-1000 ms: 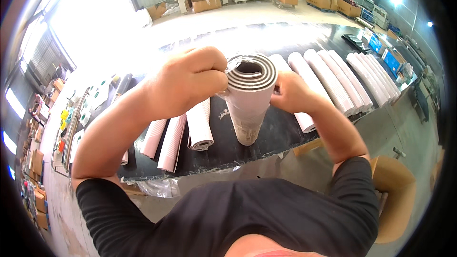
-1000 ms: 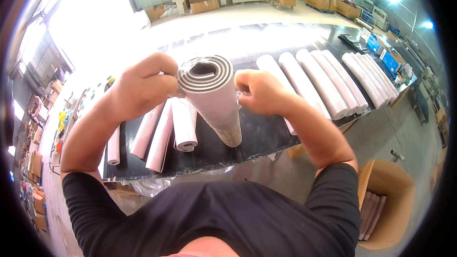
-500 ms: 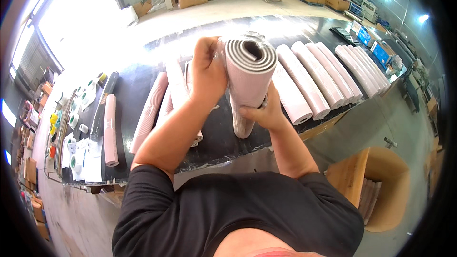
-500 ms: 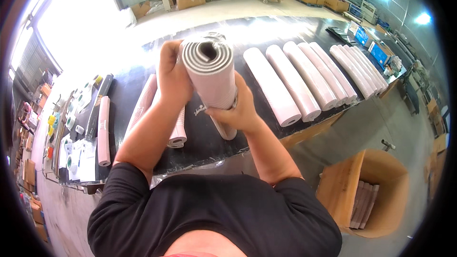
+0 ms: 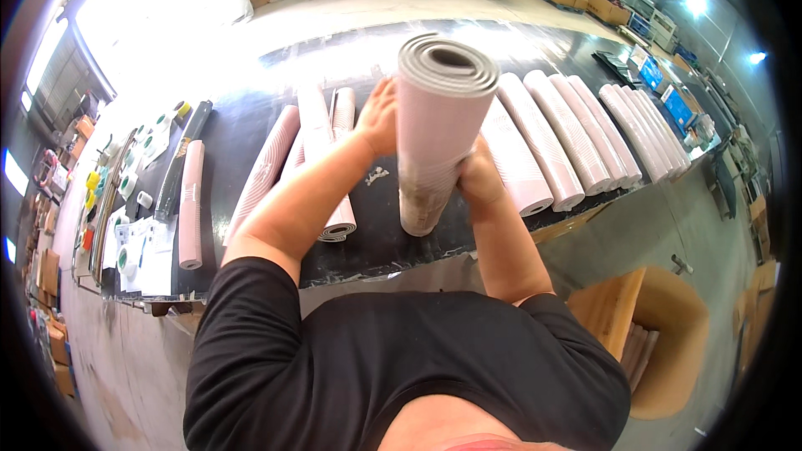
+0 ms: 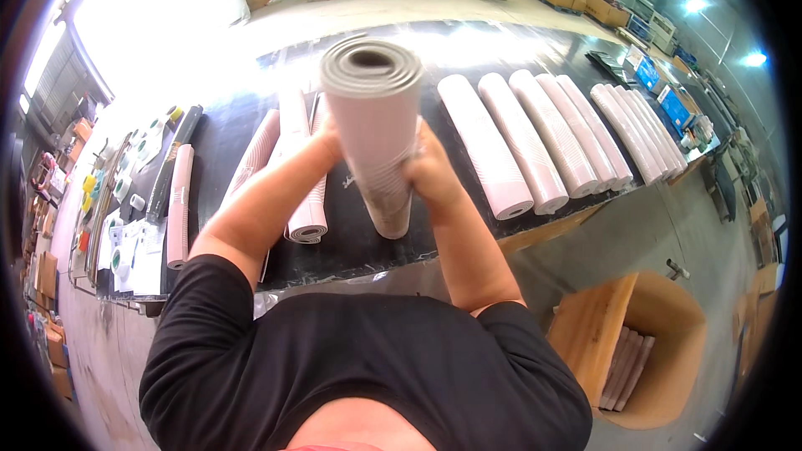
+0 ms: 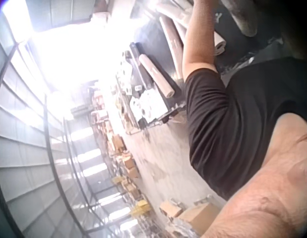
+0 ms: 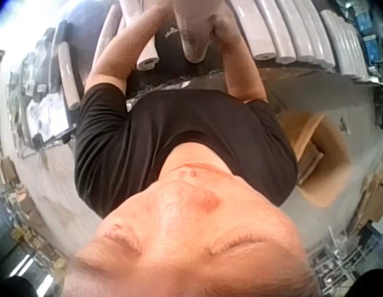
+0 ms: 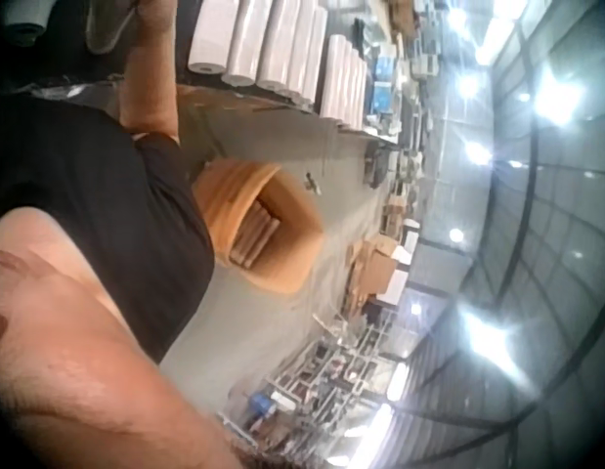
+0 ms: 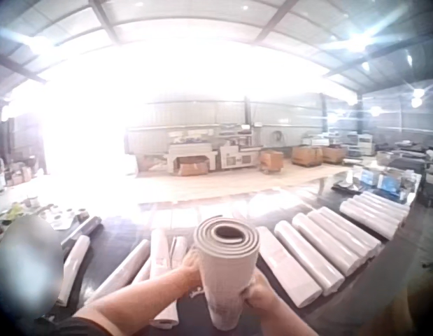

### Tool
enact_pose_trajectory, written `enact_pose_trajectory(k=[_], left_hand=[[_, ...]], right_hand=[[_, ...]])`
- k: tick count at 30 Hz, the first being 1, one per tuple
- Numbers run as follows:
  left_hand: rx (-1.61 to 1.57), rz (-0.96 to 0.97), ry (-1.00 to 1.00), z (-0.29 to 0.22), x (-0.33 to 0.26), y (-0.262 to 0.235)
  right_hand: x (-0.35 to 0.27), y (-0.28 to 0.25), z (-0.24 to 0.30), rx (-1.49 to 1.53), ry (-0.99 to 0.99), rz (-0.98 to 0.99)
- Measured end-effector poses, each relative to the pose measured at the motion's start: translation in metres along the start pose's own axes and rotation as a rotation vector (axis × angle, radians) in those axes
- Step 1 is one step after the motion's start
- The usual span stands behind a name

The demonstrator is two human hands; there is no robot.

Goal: The person packs rolls of material into a cardboard box and then organizes other rolls on a work table, checking a document and removing a plastic bag from one of the rolls.

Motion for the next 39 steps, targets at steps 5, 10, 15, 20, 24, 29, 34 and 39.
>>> enact_pose_trajectory(k=[5,10,15,20,24,29,34,39], left_hand=[[0.12,0.056,-0.059,-0.033,-0.028,0.023],[0.172,0.578,-0.285,-0.019,-0.046,0.055],[-0.166,0.681,-0.579,-0.02,-0.146,0.104],[-0.402,0.562,-0.816,-0.04,-0.19,0.122],[-0.411,0.525,-0.955,-0.049,-0.202,0.131],[-0.354,0.473,-0.975,-0.068,-0.2,0.116],[-0.461,0.282,-1.119,-0.066,-0.208,0.122],[-0.546,0.11,-1.096,-0.082,-0.197,0.113]], right_hand=[[-0.013,-0.07,-0.049,0.215,0.206,-0.546],[-0.028,-0.111,-0.097,0.039,0.487,-0.677],[-0.068,-0.171,-0.112,-1.246,0.421,-0.498],[-0.092,-0.129,-0.159,-1.303,0.617,-0.144],[-0.087,-0.129,-0.184,-1.483,0.597,0.265],[-0.123,-0.175,-0.201,-1.068,0.615,-0.122],[-0.137,-0.105,-0.179,-0.841,0.572,0.04],[-0.154,-0.071,-0.12,-0.543,0.822,-0.104]])
Point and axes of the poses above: each hand's wrist, its own x-axis towards the middle knuckle, its own y-axis out of the palm, z = x × y, the point moved 8 cm from there along x, towards the middle knuckle, and after that the axes turned 7 degrees about -y, right-handed, at the moved point
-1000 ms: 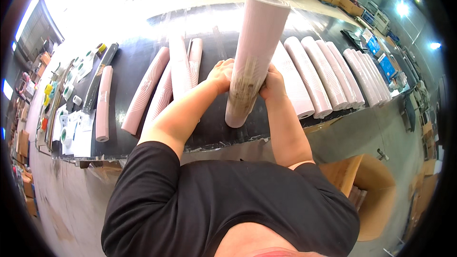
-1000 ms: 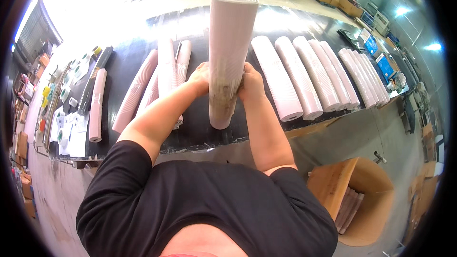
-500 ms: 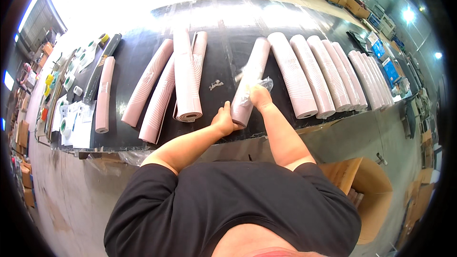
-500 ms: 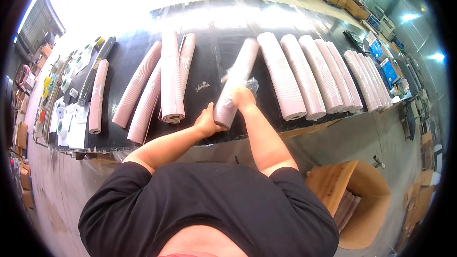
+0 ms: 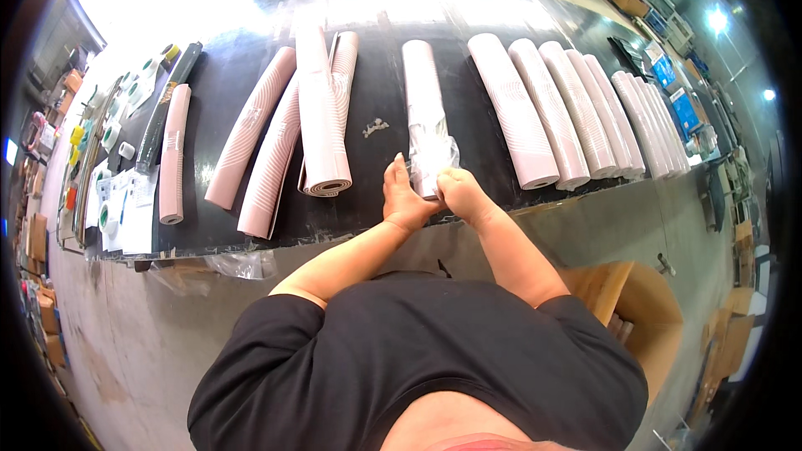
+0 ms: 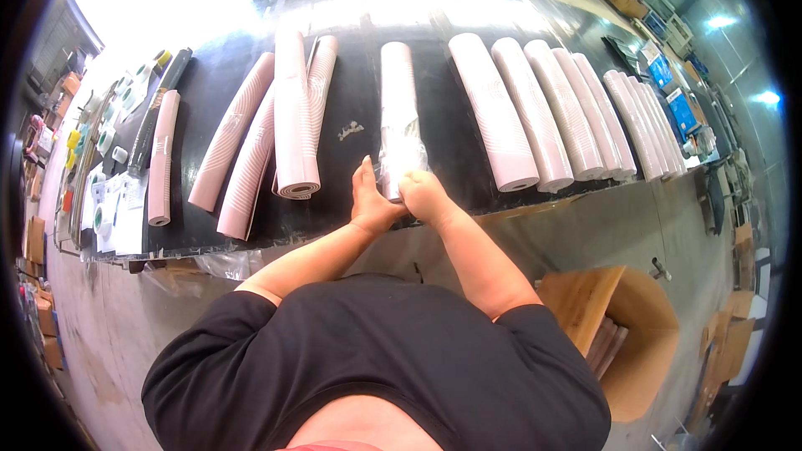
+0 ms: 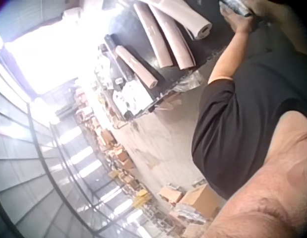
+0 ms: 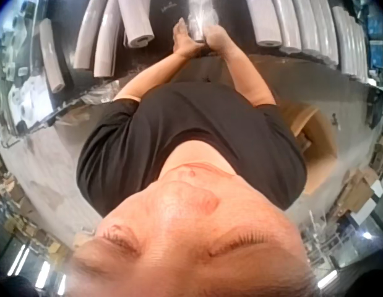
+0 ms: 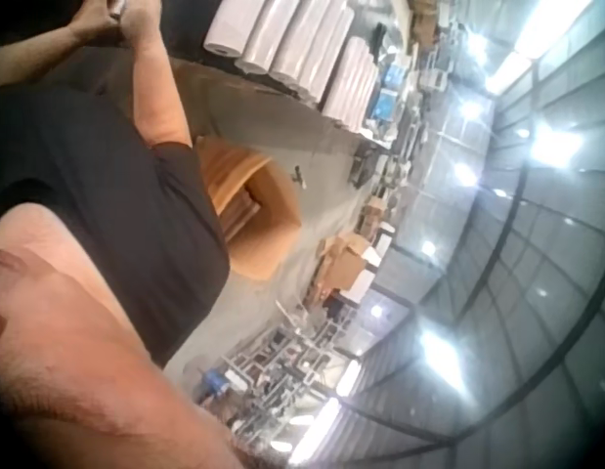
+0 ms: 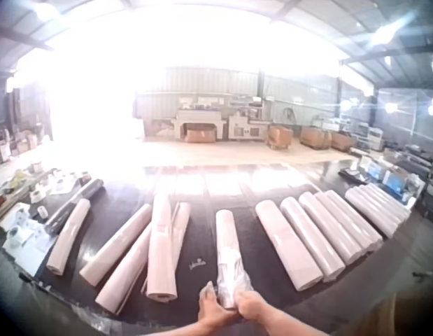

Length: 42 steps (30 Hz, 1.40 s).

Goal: The person packs rolls of material into a cardboard box and then organizes other rolls on a work table, checking a document and removing a plastic bag from one of the rolls.

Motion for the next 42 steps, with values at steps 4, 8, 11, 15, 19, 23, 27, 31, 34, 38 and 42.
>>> enact_pose_trajectory(k=[4,8,11,15,19,23,27,31,34,38,42], left_hand=[[-0.013,-0.186,0.203,-0.022,-0.005,-0.006],[0.001,-0.329,0.637,-0.048,-0.003,-0.024],[0.091,-0.172,0.795,-0.062,-0.011,-0.008],[0.006,0.052,0.817,-0.006,0.017,0.015],[-0.391,0.15,0.624,0.0,0.026,-0.006],[-0.118,0.14,0.539,-0.01,0.028,-0.019],[-0.296,0.238,0.396,-0.016,0.027,-0.039],[-0.624,0.36,0.351,-0.033,0.015,-0.072],[-0.7,0.392,0.434,-0.067,-0.012,-0.113],[-1.072,0.813,0.063,-0.068,-0.025,-0.089],[-0.656,0.749,0.424,-0.085,-0.03,-0.08]], right_hand=[[-0.031,-0.003,0.021,-0.118,-0.048,-0.007],[-0.058,0.007,0.029,0.007,-0.099,-0.035],[-0.069,0.0,0.009,0.101,-0.131,-0.098],[-0.078,0.012,-0.025,0.131,-0.073,-0.058],[-0.08,0.001,-0.017,-0.747,-0.372,-0.41],[-0.035,0.019,0.007,-1.045,-0.351,-0.159],[-0.036,0.035,0.038,-0.856,-0.707,-0.515],[-0.025,0.049,0.046,-0.406,-0.772,-0.488],[-0.027,0.045,0.052,-0.122,-0.646,-0.423],[-0.006,0.055,-0.029,-0.353,-0.526,-0.514],[0.005,0.051,-0.12,-0.061,-0.264,-0.699]])
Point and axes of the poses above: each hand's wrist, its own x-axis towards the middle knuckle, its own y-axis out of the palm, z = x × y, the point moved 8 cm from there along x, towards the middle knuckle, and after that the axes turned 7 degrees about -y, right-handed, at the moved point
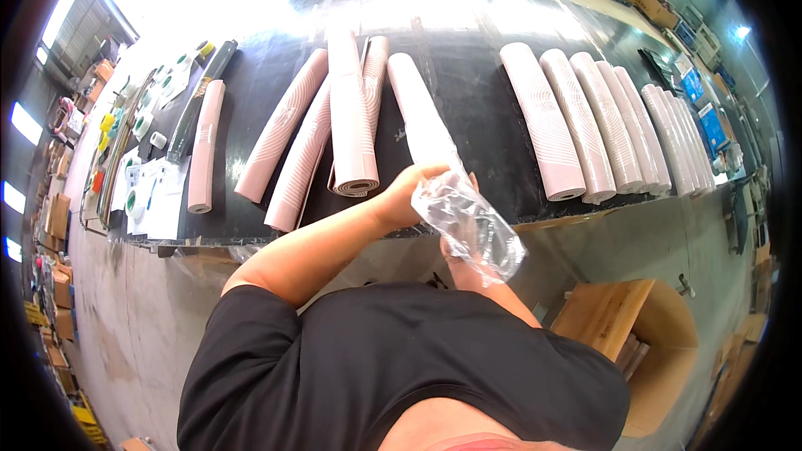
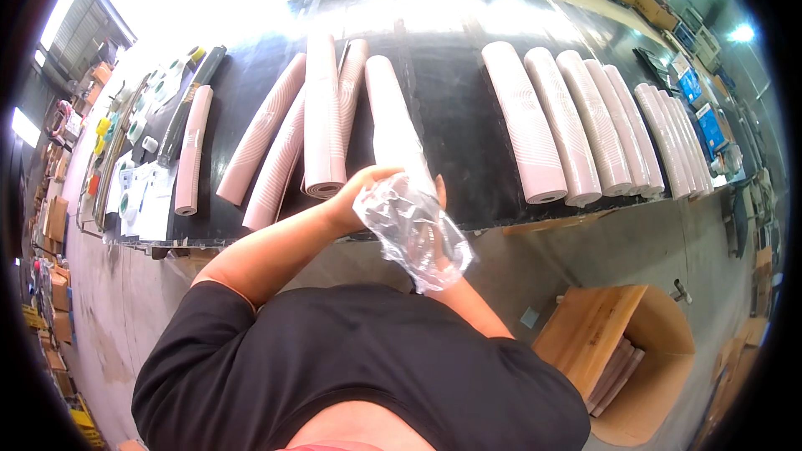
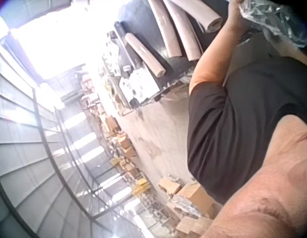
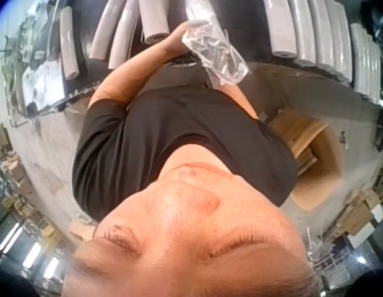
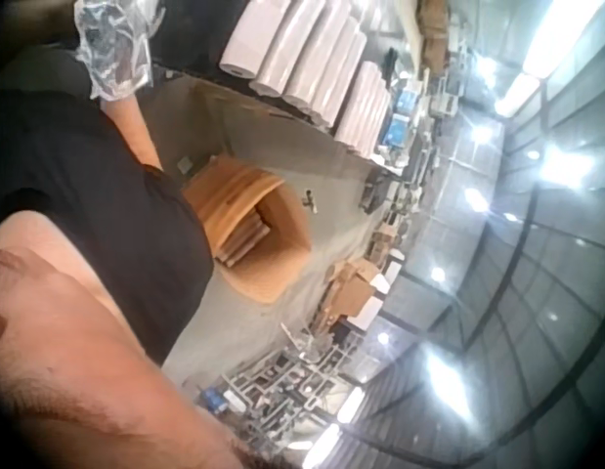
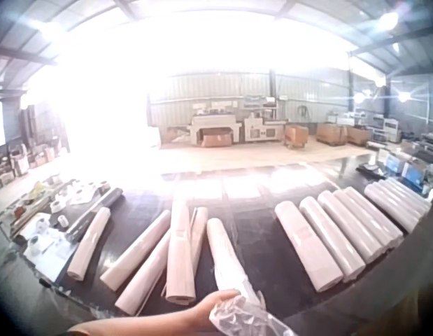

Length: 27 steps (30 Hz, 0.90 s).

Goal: The person packs rolls of material into a cardboard box and then organizes other rolls on a work table, checking a document and removing a plastic bag from one of the rolls.

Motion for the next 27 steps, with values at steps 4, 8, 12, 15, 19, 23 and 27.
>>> enact_pose_trajectory(k=[4,8,12,15,19,23,27], left_hand=[[0.43,0.275,0.108,0.007,-0.005,0.045],[0.152,0.53,0.03,0.015,-0.034,0.124],[-0.021,0.248,-0.261,-0.009,-0.016,0.059],[-0.322,0.136,-0.218,-0.061,-0.04,0.024],[-0.585,0.106,0.053,-0.094,-0.074,-0.013],[-0.727,0.022,0.343,-0.125,-0.11,-0.077],[-0.888,0.034,0.538,-0.146,-0.165,-0.132]], right_hand=[[-0.003,-0.027,0.027,-0.127,-0.068,0.053],[0.006,-0.028,0.039,-0.172,-0.091,0.059],[0.023,-0.033,0.048,-0.225,-0.133,0.048],[0.034,-0.024,0.056,-0.29,-0.188,0.039],[0.06,-0.018,0.095,-0.534,-0.439,-0.031],[0.094,-0.046,0.199,-0.215,-0.689,0.048],[0.091,-0.035,0.308,0.132,-0.619,0.263]])
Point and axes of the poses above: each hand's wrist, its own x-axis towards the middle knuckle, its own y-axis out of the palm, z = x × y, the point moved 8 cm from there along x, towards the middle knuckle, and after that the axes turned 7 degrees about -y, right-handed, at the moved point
